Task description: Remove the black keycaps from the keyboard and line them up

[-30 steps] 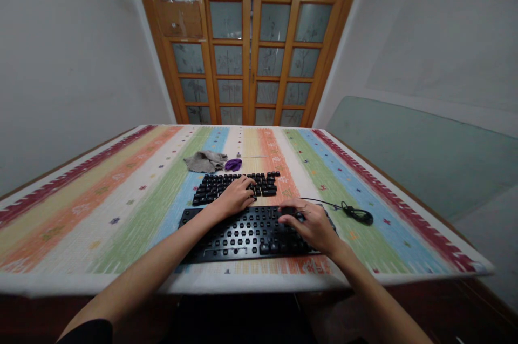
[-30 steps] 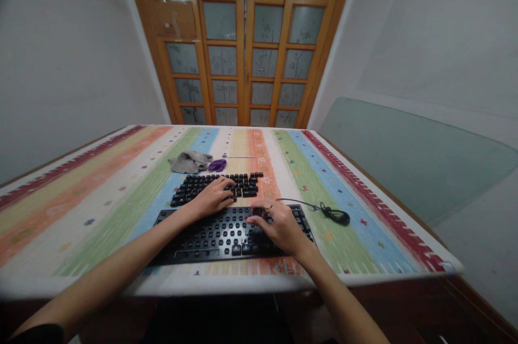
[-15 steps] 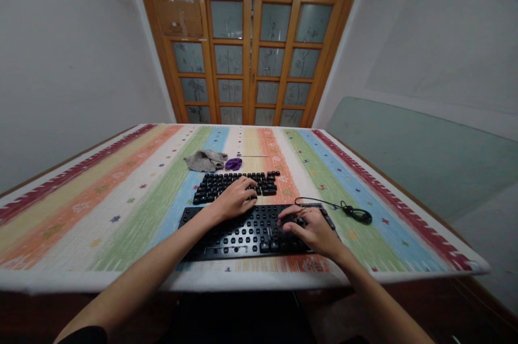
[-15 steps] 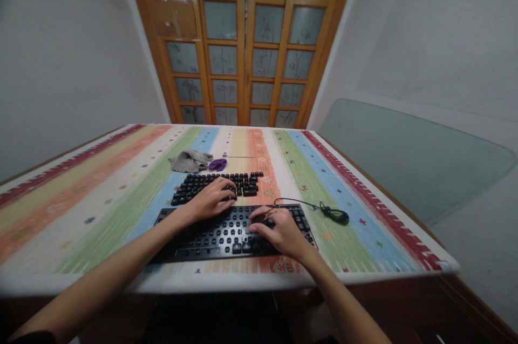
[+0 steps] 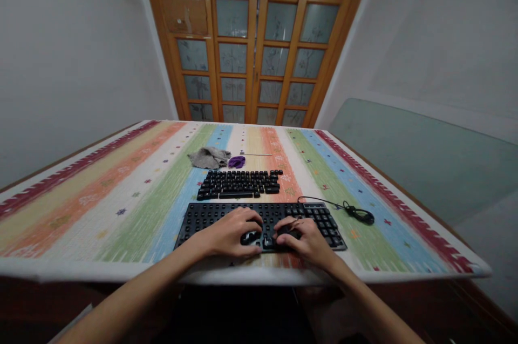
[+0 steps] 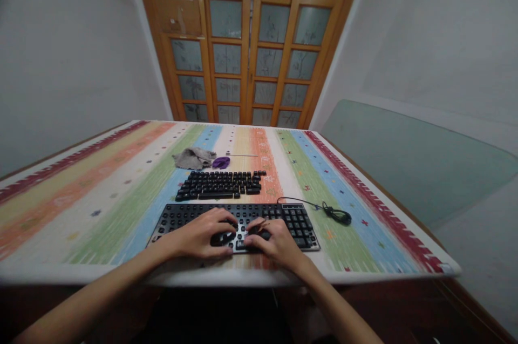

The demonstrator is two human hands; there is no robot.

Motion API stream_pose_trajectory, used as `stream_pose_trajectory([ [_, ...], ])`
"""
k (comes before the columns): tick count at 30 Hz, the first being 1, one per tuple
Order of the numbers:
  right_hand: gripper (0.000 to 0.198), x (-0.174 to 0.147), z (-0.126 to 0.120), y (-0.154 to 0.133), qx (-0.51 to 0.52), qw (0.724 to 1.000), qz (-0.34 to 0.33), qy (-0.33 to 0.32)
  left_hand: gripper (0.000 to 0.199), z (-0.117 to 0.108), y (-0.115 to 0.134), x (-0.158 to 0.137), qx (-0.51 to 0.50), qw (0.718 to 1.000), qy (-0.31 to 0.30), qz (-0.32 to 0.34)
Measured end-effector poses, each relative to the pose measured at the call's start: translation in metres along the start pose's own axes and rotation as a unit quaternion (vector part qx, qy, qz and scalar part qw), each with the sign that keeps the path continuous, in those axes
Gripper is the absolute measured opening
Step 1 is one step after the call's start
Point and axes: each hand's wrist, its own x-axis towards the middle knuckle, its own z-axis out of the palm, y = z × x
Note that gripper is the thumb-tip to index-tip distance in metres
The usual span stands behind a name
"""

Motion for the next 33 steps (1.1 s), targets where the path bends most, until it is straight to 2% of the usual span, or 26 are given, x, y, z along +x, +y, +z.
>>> stream_pose_trajectory([
  [6, 0.028, 0.0, 0.012, -0.003, -0.031, 0.999, -0.034, 0.005, 0.034, 0.009, -0.003, -0.001, 0.019, 1.0, 0.008, 0.0],
  [14, 0.034, 0.012, 0.015, -0.016, -0.127, 0.986, -0.091, -0.053, 0.031, 0.01, -0.003, 0.0, 0.023, 1.0, 0.009, 0.006],
  [17, 0.038, 0.026, 0.014, -0.015, -0.106, 0.987, -0.089, -0.077, 0.03, 0.01, -0.003, 0.0, 0.026, 1.0, 0.007, 0.004],
  [23, 0.043, 0.05, 0.017, -0.001, -0.011, 0.997, 0.013, -0.073, 0.044, 0.009, -0.002, 0.0, 0.042, 0.999, -0.004, -0.021],
  [28, 0.044, 0.053, 0.025, 0.014, 0.088, 0.985, 0.126, -0.071, 0.039, 0.008, -0.003, 0.0, 0.032, 0.999, -0.015, -0.024],
  [30, 0.045, 0.052, 0.025, 0.016, 0.12, 0.98, 0.147, -0.067, 0.038, 0.006, -0.002, 0.001, 0.023, 0.999, -0.013, -0.025],
  [33, 0.045, 0.051, 0.018, 0.012, 0.128, 0.982, 0.129, -0.054, 0.035, 0.001, 0.002, 0.004, 0.002, 1.0, 0.005, -0.029],
])
